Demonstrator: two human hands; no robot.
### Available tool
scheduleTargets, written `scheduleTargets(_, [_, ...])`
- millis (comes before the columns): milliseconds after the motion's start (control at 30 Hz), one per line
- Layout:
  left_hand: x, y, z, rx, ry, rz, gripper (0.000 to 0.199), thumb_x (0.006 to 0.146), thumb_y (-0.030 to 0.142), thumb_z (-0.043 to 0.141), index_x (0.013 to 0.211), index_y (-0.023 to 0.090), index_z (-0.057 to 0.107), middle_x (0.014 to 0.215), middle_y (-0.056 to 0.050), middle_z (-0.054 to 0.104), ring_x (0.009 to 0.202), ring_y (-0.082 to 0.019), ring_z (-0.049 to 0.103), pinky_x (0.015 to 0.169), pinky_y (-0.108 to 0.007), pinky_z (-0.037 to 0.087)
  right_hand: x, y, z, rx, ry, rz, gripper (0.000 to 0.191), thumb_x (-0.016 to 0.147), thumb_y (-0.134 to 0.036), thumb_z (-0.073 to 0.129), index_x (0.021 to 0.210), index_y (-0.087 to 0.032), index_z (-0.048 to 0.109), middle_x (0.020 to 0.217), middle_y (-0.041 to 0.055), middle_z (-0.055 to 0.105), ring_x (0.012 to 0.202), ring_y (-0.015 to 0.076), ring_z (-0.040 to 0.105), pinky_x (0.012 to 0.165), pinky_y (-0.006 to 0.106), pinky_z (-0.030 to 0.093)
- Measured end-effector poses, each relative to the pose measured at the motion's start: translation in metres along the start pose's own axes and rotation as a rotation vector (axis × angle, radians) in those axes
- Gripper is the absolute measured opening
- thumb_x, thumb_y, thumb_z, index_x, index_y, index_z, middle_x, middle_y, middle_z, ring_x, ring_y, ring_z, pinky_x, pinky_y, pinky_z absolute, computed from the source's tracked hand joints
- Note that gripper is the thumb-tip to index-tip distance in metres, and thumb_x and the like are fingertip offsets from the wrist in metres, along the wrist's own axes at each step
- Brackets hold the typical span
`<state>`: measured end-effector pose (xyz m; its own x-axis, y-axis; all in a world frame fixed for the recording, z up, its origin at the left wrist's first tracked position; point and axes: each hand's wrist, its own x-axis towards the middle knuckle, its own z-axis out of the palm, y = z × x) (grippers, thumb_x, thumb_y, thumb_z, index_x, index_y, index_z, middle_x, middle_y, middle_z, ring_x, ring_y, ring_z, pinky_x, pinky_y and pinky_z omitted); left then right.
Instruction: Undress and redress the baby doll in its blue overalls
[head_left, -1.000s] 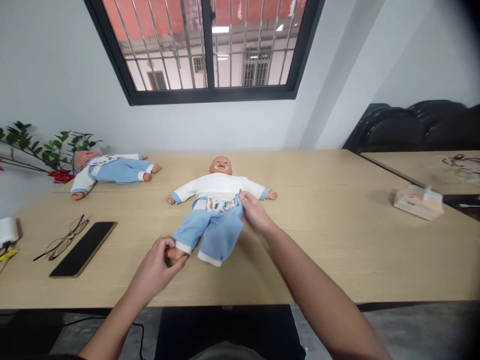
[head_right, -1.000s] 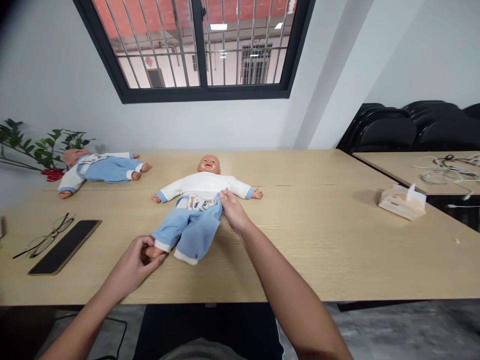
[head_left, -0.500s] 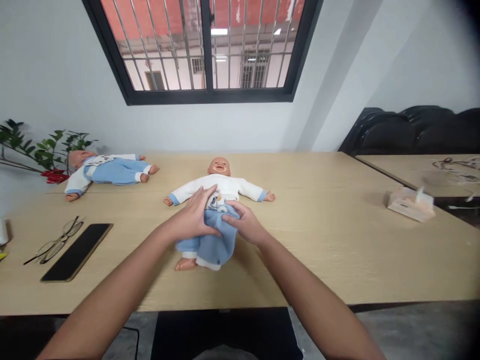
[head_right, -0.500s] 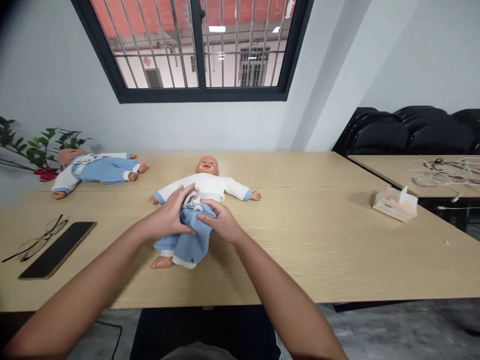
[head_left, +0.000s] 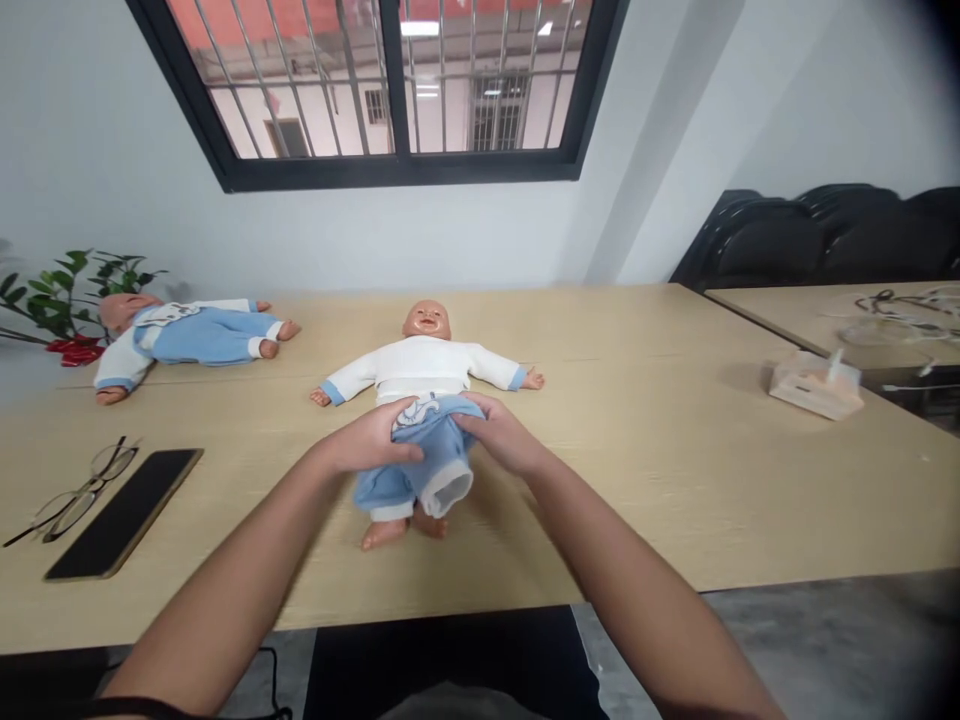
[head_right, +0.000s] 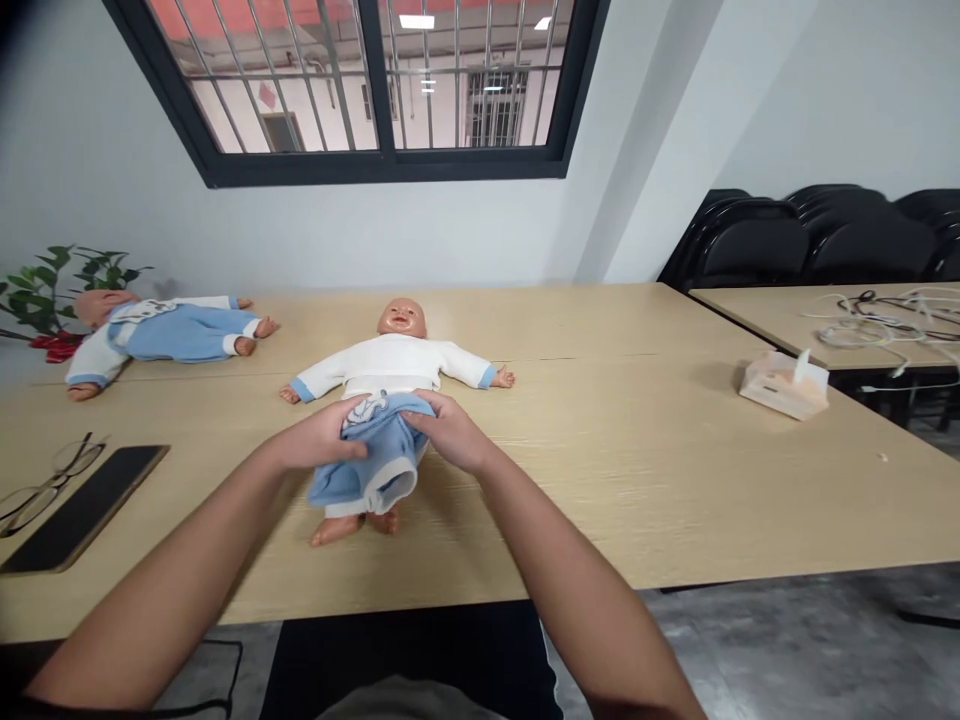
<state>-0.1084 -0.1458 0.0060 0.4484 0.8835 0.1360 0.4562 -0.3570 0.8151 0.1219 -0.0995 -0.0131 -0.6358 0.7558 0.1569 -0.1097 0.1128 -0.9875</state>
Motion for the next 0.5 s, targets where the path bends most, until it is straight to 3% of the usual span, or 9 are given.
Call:
scheduleTargets(100, [-0.002, 0.005, -0.001, 0.017, -0.124, -0.036, 0.041, 0.08, 0.047, 0.077, 0.111, 0.021, 0.071, 0.106, -0.003, 0.077, 0.101, -0.029, 0.071, 0.093, -0.041, 0.057, -0.003, -0.002, 0.004, 0.121, -0.069, 0.041, 0.038, 0.083, -0.052, 0.076, 0.105, -0.021, 0.072, 0.1, 0.0033, 0.073, 0.09, 0.0196, 0.066, 0.08, 0.031, 0.051])
scheduleTargets(167, [-0.003, 0.006, -0.003, -0.003, -0.081, -0.042, 0.033, 0.087, 0.049, 0.069, 0.104, 0.02, 0.072, 0.101, -0.002, 0.077, 0.095, -0.026, 0.071, 0.089, -0.038, 0.058, -0.006, -0.008, 0.006, 0.062, -0.2, 0.093, 0.038, 0.084, -0.051, 0.076, 0.107, -0.021, 0.072, 0.098, 0.0027, 0.073, 0.087, 0.019, 0.066, 0.079, 0.031, 0.052])
scheduleTargets(267, [-0.007, 0.003, -0.004, -0.121, 0.037, -0.045, 0.041, 0.087, 0.055, 0.068, 0.105, 0.018, 0.069, 0.099, -0.006, 0.076, 0.091, -0.025, 0.071, 0.082, -0.037, 0.059, -0.009, -0.014, 0.008, -0.136, -0.339, 0.129, 0.032, 0.084, -0.044, 0.078, 0.105, -0.021, 0.073, 0.095, 0.0012, 0.074, 0.084, 0.0188, 0.066, 0.079, 0.031, 0.052])
scheduleTargets(367, [-0.009, 0.003, -0.003, -0.201, 0.018, -0.061, 0.05, 0.086, 0.058, 0.067, 0.117, 0.019, 0.066, 0.107, -0.009, 0.076, 0.095, -0.026, 0.071, 0.082, -0.038, 0.059, -0.007, -0.011, 0.006, -0.238, -0.283, 0.085, 0.024, 0.086, -0.041, 0.075, 0.1, -0.021, 0.075, 0.092, 0.0004, 0.073, 0.083, 0.0182, 0.064, 0.078, 0.031, 0.051])
scheduleTargets(500, [-0.011, 0.013, -0.001, -0.055, -0.183, -0.115, 0.064, 0.07, 0.046, 0.084, 0.125, 0.022, 0.065, 0.116, -0.005, 0.074, 0.102, -0.026, 0.069, 0.087, -0.036, 0.057, -0.002, -0.003, 0.001, -0.192, -0.168, 0.058, 0.028, 0.084, -0.044, 0.077, 0.093, -0.018, 0.071, 0.084, -0.0007, 0.068, 0.076, 0.0158, 0.06, 0.071, 0.028, 0.049])
